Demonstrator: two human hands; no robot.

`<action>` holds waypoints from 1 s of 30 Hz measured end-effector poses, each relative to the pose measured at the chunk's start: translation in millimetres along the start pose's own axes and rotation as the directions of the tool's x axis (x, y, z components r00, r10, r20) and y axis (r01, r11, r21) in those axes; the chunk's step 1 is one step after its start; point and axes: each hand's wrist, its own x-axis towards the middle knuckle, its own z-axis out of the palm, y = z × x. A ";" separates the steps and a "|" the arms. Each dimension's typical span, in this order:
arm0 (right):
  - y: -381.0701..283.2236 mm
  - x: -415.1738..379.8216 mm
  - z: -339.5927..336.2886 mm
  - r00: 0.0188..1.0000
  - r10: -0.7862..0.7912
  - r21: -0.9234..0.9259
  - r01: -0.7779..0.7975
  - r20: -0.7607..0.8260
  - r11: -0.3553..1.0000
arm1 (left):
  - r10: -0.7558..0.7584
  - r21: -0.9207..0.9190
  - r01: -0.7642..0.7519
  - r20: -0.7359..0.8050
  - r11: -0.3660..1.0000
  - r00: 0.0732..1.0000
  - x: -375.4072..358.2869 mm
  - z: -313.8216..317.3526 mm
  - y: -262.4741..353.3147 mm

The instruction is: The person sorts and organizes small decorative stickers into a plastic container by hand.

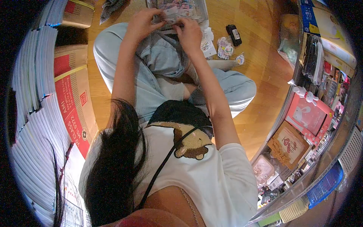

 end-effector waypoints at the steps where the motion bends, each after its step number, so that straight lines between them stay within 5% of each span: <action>1: -2.5 -0.2 -0.9 1.000 0.006 -0.054 -0.006 -0.004 0.999 | -0.006 -0.016 0.006 0.010 1.000 1.000 -0.1 0.1 0.1; 4: -1.7 0.8 -0.4 0.999 -0.025 -0.087 0.023 -0.020 0.996 | -0.093 -0.037 0.097 0.083 0.995 0.992 0.1 -0.7 2.9; 13: 5.1 1.8 0.2 0.996 -0.093 -0.211 0.092 0.004 0.973 | -0.042 0.180 0.043 -0.014 0.983 0.999 -7.2 2.1 7.1; 22: 7.5 1.7 -0.8 0.997 -0.037 -0.043 0.040 0.074 0.998 | 0.022 0.280 -0.030 0.034 0.959 0.999 -6.8 3.2 9.4; 25: 16.4 -3.8 -9.0 0.984 -0.173 0.082 0.175 -0.033 0.981 | 0.022 0.233 -0.033 0.050 0.972 0.999 -7.3 4.1 14.6; 30: 39.5 -24.8 -24.4 0.994 -0.080 0.097 0.088 -0.076 0.991 | 0.030 0.330 -0.073 0.136 0.941 0.990 -6.1 4.9 21.3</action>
